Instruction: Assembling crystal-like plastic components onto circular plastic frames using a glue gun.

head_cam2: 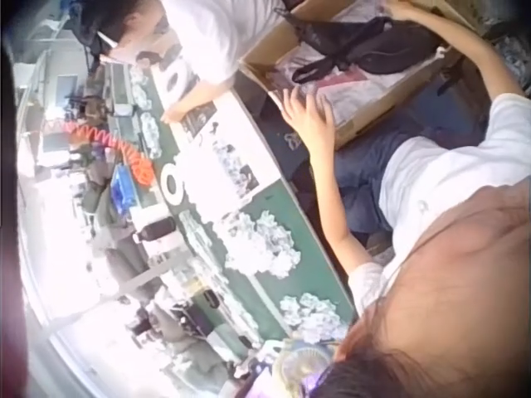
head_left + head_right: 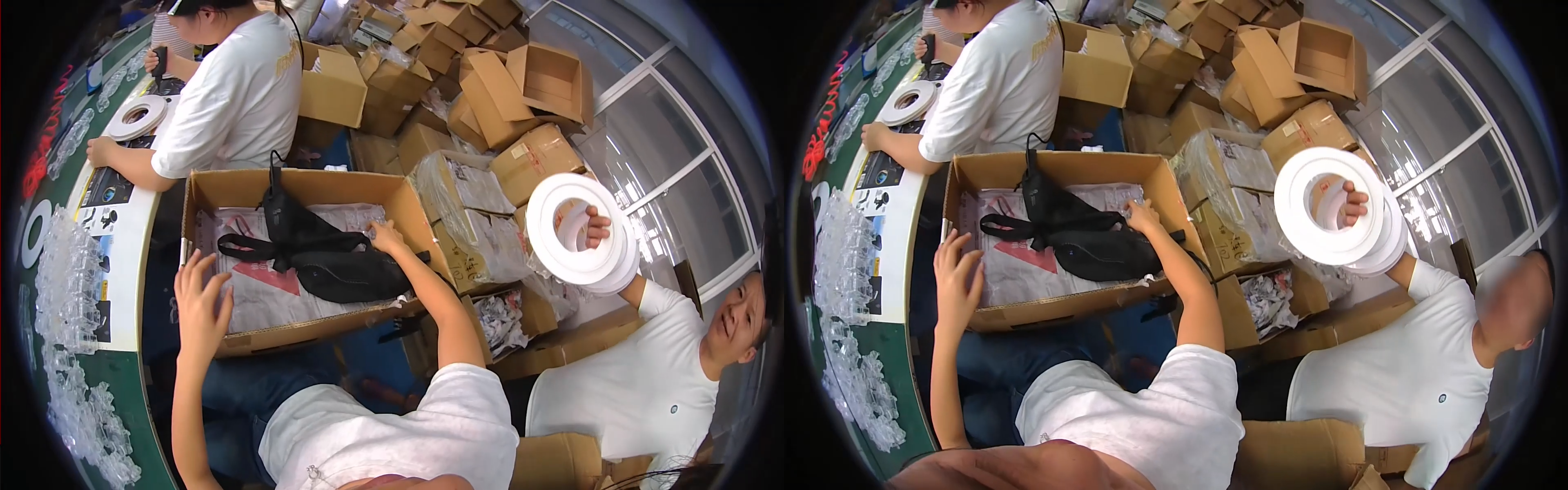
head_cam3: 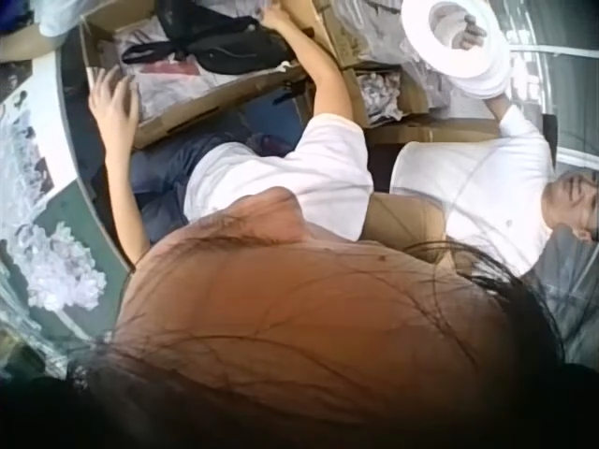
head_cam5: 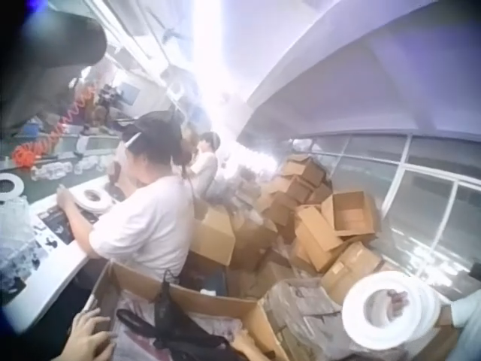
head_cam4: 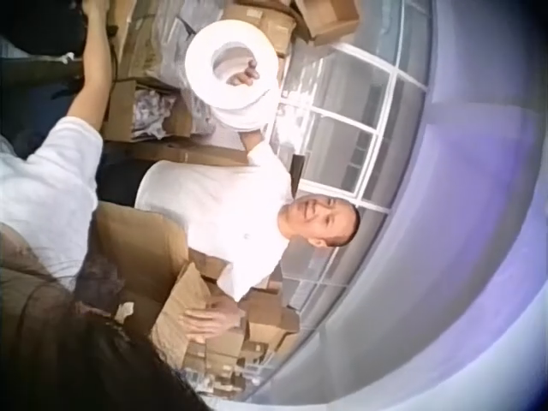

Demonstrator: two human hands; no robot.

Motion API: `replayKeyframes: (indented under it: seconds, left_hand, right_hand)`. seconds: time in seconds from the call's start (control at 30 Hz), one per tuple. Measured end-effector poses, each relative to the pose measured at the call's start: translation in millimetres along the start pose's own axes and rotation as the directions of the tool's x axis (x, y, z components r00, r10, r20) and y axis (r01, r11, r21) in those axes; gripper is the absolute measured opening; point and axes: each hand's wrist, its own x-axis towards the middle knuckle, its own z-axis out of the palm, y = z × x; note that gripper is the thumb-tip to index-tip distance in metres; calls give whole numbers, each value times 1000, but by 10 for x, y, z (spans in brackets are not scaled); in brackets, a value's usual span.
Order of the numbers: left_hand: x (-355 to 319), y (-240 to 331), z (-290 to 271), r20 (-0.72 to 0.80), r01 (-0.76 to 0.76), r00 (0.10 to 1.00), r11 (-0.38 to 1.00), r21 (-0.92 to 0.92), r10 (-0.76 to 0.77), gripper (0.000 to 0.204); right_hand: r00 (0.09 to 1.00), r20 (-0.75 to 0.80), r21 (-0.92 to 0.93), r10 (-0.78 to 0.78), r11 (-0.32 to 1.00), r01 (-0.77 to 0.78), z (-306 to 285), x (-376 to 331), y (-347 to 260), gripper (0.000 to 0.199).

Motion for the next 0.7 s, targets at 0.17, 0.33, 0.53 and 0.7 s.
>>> replayKeyframes:
  seconds: [0.17,0.33,0.53,0.7]
  left_hand:
    - [-58,8,79,-16,-70,997,994,80,72,17]
    - [-156,-42,100,13,12,1000,993,119,-14,19]
    - [-176,-32,121,41,32,998,992,122,-37,24]
    - [-189,-51,121,52,73,995,987,145,-81,25]
  right_hand:
    - [1000,-28,-12,-3,1000,2,-6,-7,79,36]
    - [988,-89,-61,-124,991,119,-13,-97,-64,27]
    - [950,-145,-162,-278,953,254,-58,-134,-96,25]
    - [940,-167,-175,-297,947,268,-35,-136,-117,26]
